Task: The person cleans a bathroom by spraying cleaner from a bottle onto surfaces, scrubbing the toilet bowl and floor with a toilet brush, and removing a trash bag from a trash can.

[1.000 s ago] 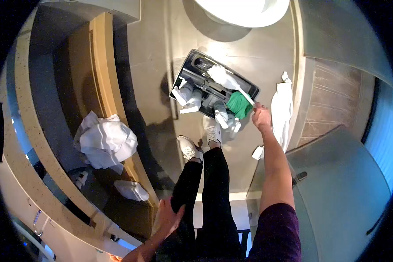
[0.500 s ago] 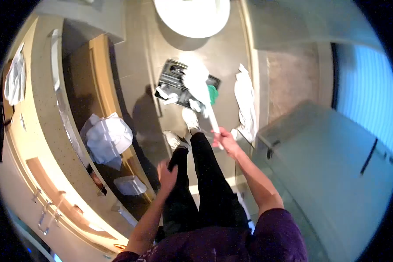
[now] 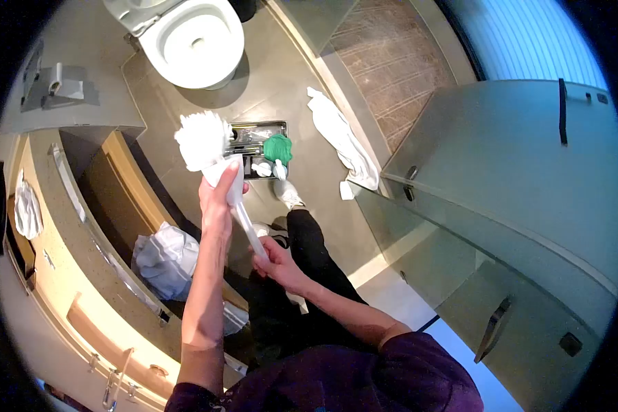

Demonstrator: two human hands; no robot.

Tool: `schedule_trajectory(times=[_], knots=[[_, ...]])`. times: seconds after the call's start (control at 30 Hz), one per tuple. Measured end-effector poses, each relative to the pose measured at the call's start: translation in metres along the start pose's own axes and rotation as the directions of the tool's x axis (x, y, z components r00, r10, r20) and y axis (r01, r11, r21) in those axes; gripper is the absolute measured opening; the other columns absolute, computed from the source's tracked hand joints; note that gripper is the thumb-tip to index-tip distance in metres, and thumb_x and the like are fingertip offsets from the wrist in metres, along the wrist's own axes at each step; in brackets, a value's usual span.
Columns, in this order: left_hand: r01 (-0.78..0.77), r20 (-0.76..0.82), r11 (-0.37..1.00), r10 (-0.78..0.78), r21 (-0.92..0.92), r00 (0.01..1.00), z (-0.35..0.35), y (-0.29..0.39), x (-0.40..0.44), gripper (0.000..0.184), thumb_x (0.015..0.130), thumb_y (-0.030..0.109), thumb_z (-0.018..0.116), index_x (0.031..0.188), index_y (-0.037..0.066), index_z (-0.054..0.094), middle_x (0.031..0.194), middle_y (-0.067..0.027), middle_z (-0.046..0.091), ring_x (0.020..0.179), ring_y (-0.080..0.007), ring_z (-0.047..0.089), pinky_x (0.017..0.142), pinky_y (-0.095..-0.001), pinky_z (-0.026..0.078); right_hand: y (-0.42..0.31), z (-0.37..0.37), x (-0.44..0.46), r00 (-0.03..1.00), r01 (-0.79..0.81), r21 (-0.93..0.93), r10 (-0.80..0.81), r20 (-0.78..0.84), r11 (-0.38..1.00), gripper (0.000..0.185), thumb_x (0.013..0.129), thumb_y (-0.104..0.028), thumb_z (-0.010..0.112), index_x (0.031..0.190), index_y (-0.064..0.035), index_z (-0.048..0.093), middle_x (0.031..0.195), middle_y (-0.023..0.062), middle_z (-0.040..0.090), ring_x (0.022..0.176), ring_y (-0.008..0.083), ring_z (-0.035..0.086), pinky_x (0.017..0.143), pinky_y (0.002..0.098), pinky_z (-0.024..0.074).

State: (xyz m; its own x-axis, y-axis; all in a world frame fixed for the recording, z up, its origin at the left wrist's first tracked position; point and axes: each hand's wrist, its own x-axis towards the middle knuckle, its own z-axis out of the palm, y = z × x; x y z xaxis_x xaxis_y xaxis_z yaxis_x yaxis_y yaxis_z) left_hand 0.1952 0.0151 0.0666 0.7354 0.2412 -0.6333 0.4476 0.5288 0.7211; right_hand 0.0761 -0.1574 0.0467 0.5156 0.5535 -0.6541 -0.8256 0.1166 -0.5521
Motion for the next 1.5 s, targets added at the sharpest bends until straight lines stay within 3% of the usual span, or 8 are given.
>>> schedule_trajectory(times=[0.3,0.43,0.53,0.63,0.8,1.1,1.33,1.5], knots=[[0.412,0.025,0.910,-0.411,-0.037,0.911,0.069,-0.093,-0.004,0.046,0.091,0.037,0.073,0.119,0.001,0.064,0.098,-0.0033,0.067,0.086,-0.0132,0.063,0.074,-0.0257,0.049,-0.057,-0.053,0.041,0.898,0.231,0.050,-0.193,-0.395,0.972,0.062,0.106,-0.014,0.048,0.161,-0.0241,0.020,0.075,-0.0045,0.048,0.057,0.0061,0.039,0.050,0.0216,0.0323],[0.527,0.380,0.848,-0.472,-0.051,0.796,0.074,-0.146,0.026,0.040,0.098,0.038,0.065,0.121,0.005,0.061,0.104,-0.0040,0.065,0.093,-0.0128,0.063,0.076,-0.0260,0.050,-0.112,-0.116,0.052,0.950,0.116,0.233,-0.039,-0.310,0.966,0.057,0.107,-0.014,0.046,0.160,-0.0243,0.027,0.069,-0.0056,0.042,0.054,0.0041,0.034,0.048,0.0202,0.0296],[0.382,0.183,0.904,-0.415,0.191,0.891,0.080,-0.162,0.060,0.043,0.096,0.041,0.066,0.121,0.006,0.060,0.106,-0.0057,0.065,0.098,-0.0158,0.063,0.081,-0.0316,0.051,-0.145,-0.168,0.055,0.966,0.059,0.345,0.034,-0.257,0.937,0.058,0.106,-0.016,0.046,0.159,-0.0329,0.026,0.069,-0.0021,0.034,0.054,0.0080,0.031,0.047,0.0207,0.0270],[-0.080,0.085,0.483,0.012,0.872,0.996,0.037,-0.233,0.122,0.052,0.088,0.035,0.074,0.124,0.001,0.058,0.114,-0.0177,0.066,0.106,-0.0329,0.064,0.093,-0.0442,0.051,-0.171,-0.225,0.053,0.982,-0.005,0.460,0.091,-0.165,0.888,0.050,0.107,-0.021,0.046,0.153,-0.0363,0.035,0.068,-0.0007,0.035,0.052,0.0090,0.029,0.046,0.0201,0.0267],[-0.158,0.071,0.174,0.427,0.972,0.902,0.012,-0.237,0.211,0.057,0.076,0.008,0.069,0.129,0.002,0.051,0.123,-0.0208,0.058,0.118,-0.0394,0.051,0.105,-0.0469,0.040,-0.183,-0.281,0.061,0.992,0.003,0.480,0.059,-0.115,0.877,0.030,0.106,-0.029,0.046,0.135,-0.0224,0.046,0.067,0.0013,0.040,0.047,0.0098,0.034,0.040,0.0222,0.0269],[-0.098,-0.076,-0.504,-0.314,0.858,0.946,-0.047,-0.275,0.348,0.069,0.094,0.021,0.053,0.157,0.009,0.029,0.156,-0.0148,0.042,0.148,-0.0298,0.033,0.121,-0.0525,0.019,-0.144,-0.289,0.087,0.992,-0.033,0.531,0.094,-0.088,0.847,0.029,0.106,-0.028,0.046,0.134,-0.0194,0.047,0.068,0.0061,0.043,0.044,0.0102,0.032,0.039,0.0232,0.0281],[-0.175,0.121,-0.252,-0.217,0.952,0.969,-0.095,-0.306,0.321,0.079,0.082,0.013,0.060,0.156,0.027,0.036,0.092,-0.0161,0.073,0.085,-0.0287,0.072,0.082,-0.0399,0.054,-0.135,-0.291,0.098,0.986,-0.142,0.315,0.162,-0.040,0.938,0.041,0.105,-0.026,0.050,0.141,-0.0127,0.037,0.066,0.0057,0.043,0.045,0.0095,0.034,0.039,0.0227,0.0285],[0.087,-0.125,-0.146,-0.276,0.985,0.953,-0.114,-0.335,0.241,0.079,0.082,0.019,0.066,0.155,0.028,0.036,0.099,-0.0114,0.074,0.093,-0.0283,0.072,0.088,-0.0455,0.050,-0.134,-0.268,0.131,0.985,-0.139,0.056,0.144,-0.094,0.989,0.049,0.106,-0.024,0.046,0.151,-0.0113,0.030,0.066,0.0051,0.044,0.046,0.0096,0.035,0.042,0.0226,0.0289]])
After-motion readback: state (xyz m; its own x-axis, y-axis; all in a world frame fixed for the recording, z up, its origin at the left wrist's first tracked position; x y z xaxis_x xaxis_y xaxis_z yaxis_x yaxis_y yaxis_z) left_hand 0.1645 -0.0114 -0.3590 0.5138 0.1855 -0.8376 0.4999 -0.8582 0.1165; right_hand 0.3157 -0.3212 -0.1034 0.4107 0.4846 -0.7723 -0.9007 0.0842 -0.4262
